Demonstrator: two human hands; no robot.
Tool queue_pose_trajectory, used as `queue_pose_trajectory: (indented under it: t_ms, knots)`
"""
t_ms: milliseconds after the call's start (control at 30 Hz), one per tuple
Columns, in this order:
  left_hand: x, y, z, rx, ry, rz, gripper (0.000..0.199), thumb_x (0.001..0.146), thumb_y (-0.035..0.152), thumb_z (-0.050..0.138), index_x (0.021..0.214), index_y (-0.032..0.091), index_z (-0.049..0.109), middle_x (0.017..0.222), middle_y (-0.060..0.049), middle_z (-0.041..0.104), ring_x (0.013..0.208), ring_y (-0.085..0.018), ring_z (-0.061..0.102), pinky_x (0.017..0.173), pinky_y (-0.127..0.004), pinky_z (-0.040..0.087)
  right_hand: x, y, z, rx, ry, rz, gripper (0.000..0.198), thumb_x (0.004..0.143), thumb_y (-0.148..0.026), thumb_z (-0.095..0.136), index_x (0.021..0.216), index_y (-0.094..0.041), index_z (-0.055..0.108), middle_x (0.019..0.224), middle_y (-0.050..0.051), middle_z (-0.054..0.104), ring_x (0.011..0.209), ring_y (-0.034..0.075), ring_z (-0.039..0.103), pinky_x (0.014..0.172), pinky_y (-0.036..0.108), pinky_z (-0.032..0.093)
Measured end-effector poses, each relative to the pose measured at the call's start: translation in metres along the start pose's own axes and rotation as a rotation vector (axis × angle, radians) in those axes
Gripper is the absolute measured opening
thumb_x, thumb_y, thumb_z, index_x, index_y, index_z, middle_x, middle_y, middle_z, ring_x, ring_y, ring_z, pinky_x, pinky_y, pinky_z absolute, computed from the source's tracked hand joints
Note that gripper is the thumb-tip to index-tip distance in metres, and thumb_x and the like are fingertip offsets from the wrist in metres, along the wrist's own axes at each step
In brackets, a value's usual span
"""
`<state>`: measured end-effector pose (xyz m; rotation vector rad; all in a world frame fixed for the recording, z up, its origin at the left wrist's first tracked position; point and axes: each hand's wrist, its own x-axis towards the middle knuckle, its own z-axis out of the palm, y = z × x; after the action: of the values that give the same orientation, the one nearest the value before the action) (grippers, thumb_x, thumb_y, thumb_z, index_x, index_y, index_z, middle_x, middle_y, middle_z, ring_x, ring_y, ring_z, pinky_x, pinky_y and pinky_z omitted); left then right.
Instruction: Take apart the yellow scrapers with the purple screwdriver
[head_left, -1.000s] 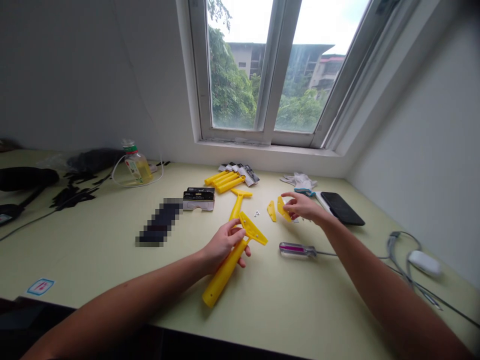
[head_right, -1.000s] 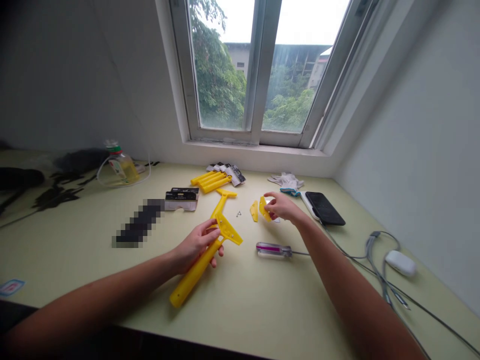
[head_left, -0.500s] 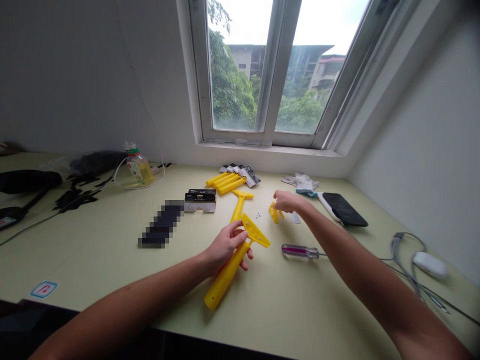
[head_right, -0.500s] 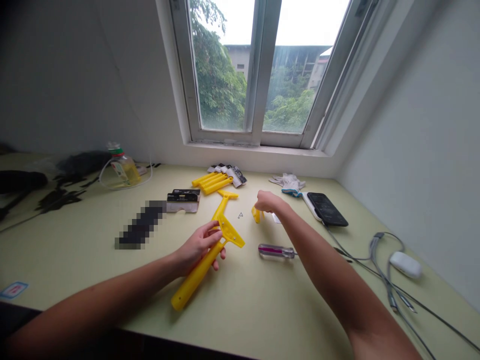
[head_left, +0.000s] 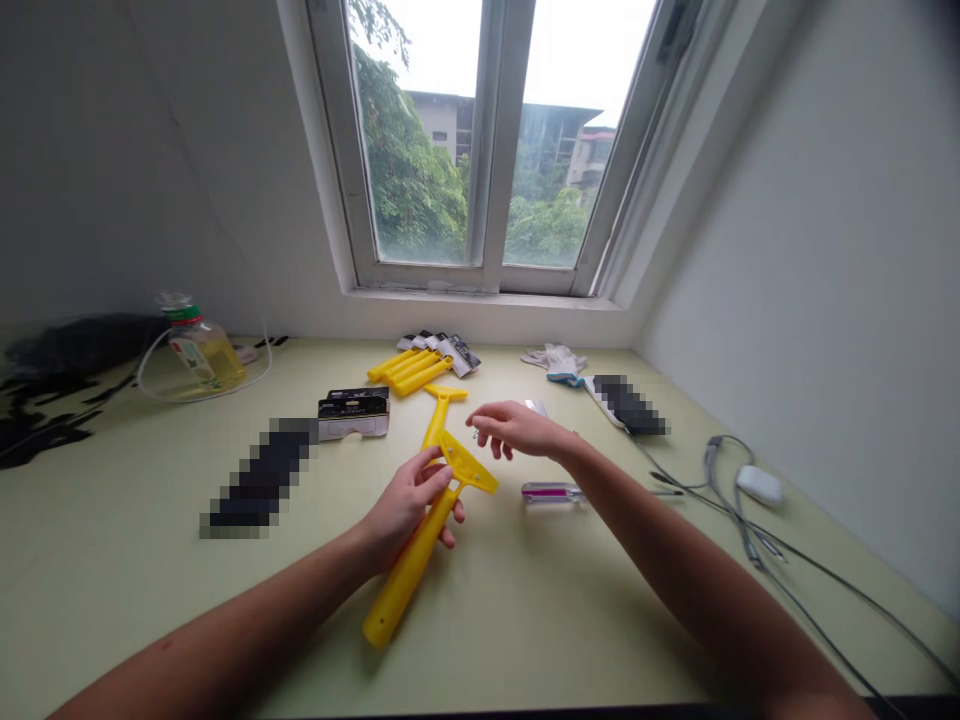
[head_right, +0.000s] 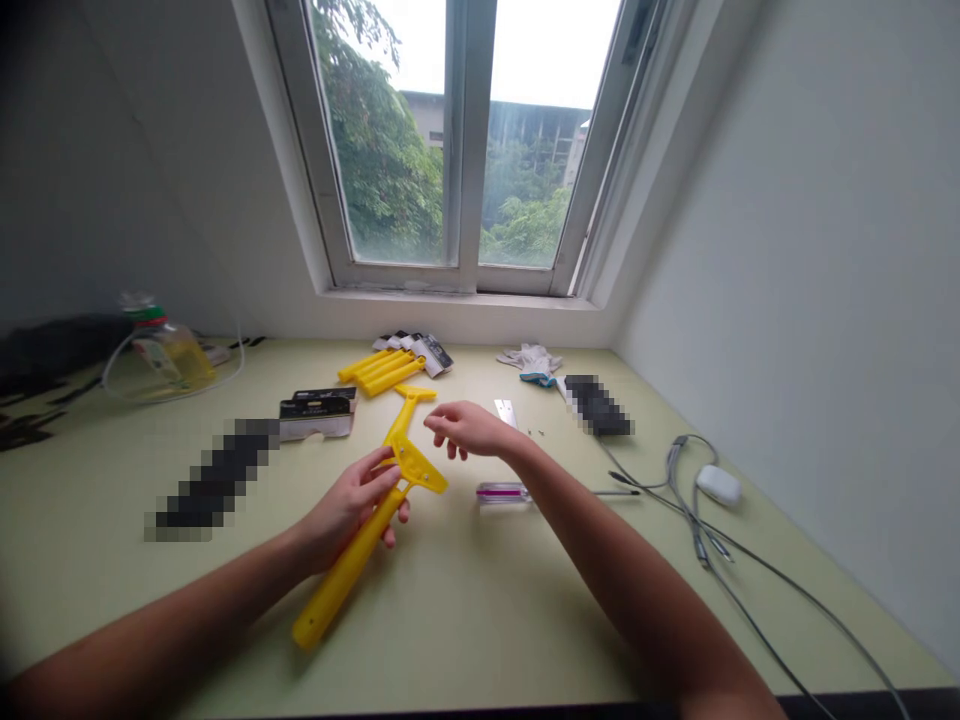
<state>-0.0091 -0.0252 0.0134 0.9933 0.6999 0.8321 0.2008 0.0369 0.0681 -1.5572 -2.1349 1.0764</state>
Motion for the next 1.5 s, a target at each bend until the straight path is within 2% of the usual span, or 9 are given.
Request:
queue_pose_trajectory:
  t_ms: [133, 367, 467, 567, 1067, 1300, 1500]
  knots:
    - [-0.001, 0.002, 0.001, -0.011, -0.009, 0.011, 0.046, 0.084, 0.038, 0.068, 0.121, 0.019, 0.049, 0.104, -0.008, 0.054, 0.067, -0.016, 0.064, 0.044, -0.028, 0.056, -0.021, -0.008, 0.013, 0.253, -0.187, -0.144, 0.039, 0.092, -0.043, 0.047, 0.106, -0.011, 0.065, 0.090, 0.008, 0.067, 0.066, 0.013, 0.064, 0.049, 0.021, 0.051]
    - [-0.001, 0.003, -0.002, -0.012, 0.017, 0.032, 0.040, 0.086, 0.037, 0.064, 0.119, 0.020, 0.048, 0.108, -0.008, 0.052, 0.067, -0.015, 0.064, 0.043, -0.027, 0.055, -0.016, 0.002, 0.014, 0.344, -0.252, -0.111, 0.029, 0.085, -0.037, 0.058, 0.096, -0.013, 0.069, 0.080, 0.004, 0.065, 0.066, 0.012, 0.061, 0.056, 0.024, 0.053]
    - [0.000, 0.003, -0.002, -0.016, 0.030, 0.039, 0.041, 0.086, 0.036, 0.065, 0.119, 0.019, 0.047, 0.108, -0.008, 0.053, 0.066, -0.015, 0.064, 0.042, -0.027, 0.055, -0.016, 0.002, 0.016, 0.383, -0.235, -0.080, 0.030, 0.082, -0.038, 0.063, 0.098, -0.012, 0.069, 0.079, 0.003, 0.065, 0.063, 0.011, 0.060, 0.057, 0.024, 0.053]
    - [0.000, 0.003, -0.001, -0.017, 0.041, 0.034, 0.043, 0.086, 0.035, 0.064, 0.121, 0.018, 0.045, 0.103, -0.008, 0.054, 0.066, -0.016, 0.064, 0.043, -0.027, 0.055, -0.015, 0.000, 0.018, 0.400, -0.213, -0.070, 0.033, 0.080, -0.038, 0.066, 0.100, -0.011, 0.067, 0.077, 0.002, 0.065, 0.063, 0.011, 0.059, 0.057, 0.025, 0.054]
    - [0.000, 0.000, -0.002, -0.012, 0.019, 0.025, 0.044, 0.085, 0.037, 0.065, 0.120, 0.016, 0.048, 0.099, -0.008, 0.056, 0.066, -0.016, 0.064, 0.043, -0.027, 0.056, -0.014, 0.005, 0.020, 0.403, -0.315, -0.064, 0.029, 0.075, -0.038, 0.073, 0.088, -0.012, 0.069, 0.074, 0.000, 0.062, 0.064, 0.010, 0.058, 0.059, 0.023, 0.053]
    - [-0.001, -0.006, -0.002, -0.023, -0.012, 0.033, 0.044, 0.086, 0.036, 0.065, 0.122, 0.017, 0.048, 0.098, -0.007, 0.057, 0.063, -0.017, 0.065, 0.040, -0.026, 0.055, -0.016, 0.007, 0.018, 0.471, -0.392, 0.071, 0.032, 0.069, -0.039, 0.078, 0.084, -0.012, 0.068, 0.074, 0.001, 0.063, 0.061, 0.009, 0.058, 0.054, 0.021, 0.053]
    - [0.002, -0.013, -0.005, -0.034, -0.009, 0.047, 0.037, 0.087, 0.036, 0.064, 0.116, 0.018, 0.051, 0.093, -0.004, 0.055, 0.060, -0.016, 0.065, 0.037, -0.023, 0.051, -0.017, 0.006, 0.019, 0.401, -0.401, 0.091, 0.036, 0.070, -0.044, 0.077, 0.080, -0.012, 0.066, 0.072, 0.002, 0.065, 0.059, 0.010, 0.060, 0.057, 0.023, 0.054]
